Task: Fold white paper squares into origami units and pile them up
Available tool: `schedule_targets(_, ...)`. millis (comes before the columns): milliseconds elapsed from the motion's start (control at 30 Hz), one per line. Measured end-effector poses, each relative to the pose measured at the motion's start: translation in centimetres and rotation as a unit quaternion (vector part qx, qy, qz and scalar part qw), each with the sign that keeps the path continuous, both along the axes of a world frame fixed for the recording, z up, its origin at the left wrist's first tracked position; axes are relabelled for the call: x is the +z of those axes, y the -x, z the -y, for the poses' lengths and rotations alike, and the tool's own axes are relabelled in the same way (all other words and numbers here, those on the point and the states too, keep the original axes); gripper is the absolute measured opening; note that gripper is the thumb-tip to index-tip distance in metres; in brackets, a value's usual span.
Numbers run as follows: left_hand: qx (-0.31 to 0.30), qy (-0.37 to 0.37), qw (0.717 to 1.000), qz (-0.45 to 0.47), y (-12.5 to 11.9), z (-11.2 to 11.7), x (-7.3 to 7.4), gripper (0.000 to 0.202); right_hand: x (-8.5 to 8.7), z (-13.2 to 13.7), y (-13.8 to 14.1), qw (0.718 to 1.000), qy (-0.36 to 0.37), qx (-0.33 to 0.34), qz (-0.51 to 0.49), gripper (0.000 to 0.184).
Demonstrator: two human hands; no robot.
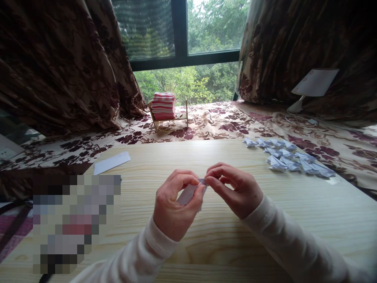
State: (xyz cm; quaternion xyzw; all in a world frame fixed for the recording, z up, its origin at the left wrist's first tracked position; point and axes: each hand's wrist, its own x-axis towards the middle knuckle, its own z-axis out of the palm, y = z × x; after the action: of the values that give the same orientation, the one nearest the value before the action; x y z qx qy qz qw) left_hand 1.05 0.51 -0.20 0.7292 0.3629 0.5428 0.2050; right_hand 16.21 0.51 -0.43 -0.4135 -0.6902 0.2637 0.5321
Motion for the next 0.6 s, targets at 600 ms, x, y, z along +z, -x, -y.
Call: schedule_targets(600,-0.009,0.142,0.989,0.038,0.49,-0.59,-0.47,0.009,-0.32,-0.26,-0.32,0.997,-0.037,-0.050,0.041,0.008)
